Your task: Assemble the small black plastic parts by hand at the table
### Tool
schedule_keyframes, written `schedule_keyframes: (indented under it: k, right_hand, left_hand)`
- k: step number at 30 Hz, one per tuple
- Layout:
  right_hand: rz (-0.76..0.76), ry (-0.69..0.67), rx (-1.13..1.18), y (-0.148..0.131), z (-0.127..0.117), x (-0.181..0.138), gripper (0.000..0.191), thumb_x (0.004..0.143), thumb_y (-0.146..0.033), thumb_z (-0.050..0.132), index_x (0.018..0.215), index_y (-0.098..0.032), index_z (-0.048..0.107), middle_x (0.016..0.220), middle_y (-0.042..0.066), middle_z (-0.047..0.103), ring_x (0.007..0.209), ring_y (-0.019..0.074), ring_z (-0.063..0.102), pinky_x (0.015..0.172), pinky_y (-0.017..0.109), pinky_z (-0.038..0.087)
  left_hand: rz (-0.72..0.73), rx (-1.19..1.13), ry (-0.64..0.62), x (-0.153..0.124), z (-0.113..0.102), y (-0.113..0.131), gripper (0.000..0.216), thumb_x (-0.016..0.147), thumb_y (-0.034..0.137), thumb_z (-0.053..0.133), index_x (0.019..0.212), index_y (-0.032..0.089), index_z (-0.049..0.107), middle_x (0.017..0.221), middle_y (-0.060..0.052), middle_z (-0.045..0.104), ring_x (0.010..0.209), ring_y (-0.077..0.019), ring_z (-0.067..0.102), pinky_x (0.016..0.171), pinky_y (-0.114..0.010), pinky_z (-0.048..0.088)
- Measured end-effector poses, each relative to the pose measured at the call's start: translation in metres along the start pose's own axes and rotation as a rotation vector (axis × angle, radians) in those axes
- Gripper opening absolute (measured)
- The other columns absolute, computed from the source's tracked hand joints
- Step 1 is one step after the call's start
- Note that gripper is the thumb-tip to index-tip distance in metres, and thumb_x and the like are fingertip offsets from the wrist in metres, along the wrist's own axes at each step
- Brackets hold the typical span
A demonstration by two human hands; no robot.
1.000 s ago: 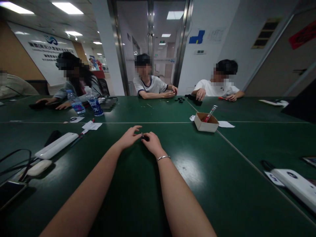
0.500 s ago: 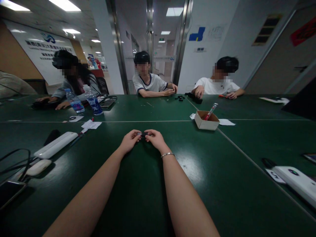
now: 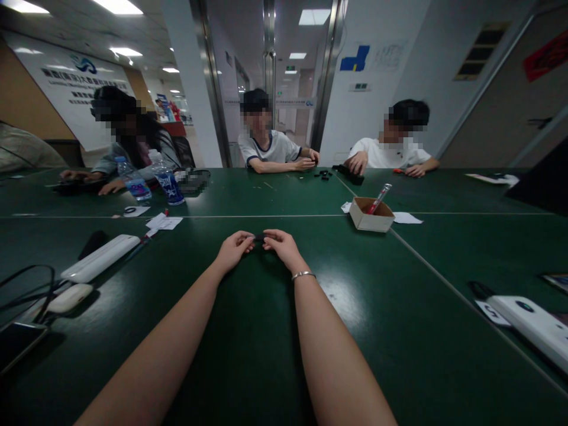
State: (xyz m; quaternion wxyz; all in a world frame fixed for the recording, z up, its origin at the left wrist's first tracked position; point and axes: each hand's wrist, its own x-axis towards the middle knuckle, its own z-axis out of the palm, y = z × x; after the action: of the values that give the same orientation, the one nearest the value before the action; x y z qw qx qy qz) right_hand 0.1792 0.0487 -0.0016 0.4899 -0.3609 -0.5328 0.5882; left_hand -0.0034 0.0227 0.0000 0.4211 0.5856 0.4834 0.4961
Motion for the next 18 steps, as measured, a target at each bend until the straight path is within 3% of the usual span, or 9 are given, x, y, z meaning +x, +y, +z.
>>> schedule_keyframes:
  k: [18]
  right_hand:
    - [-0.007, -0.068, 0.075, 0.0005, -0.0025, -0.0016, 0.032, 0.071, -0.018, 0.08, 0.103, -0.015, 0.072, 0.092, 0.006, 0.07, 0.077, 0.0151, 0.067, 0.074, 0.023, 0.057]
  left_hand:
    - [-0.028, -0.007, -0.001, 0.002, -0.0011, -0.0025, 0.03, 0.08, 0.044, 0.062, 0.087, 0.016, 0.063, 0.075, -0.004, 0.065, 0.069, -0.0147, 0.06, 0.066, -0.028, 0.047]
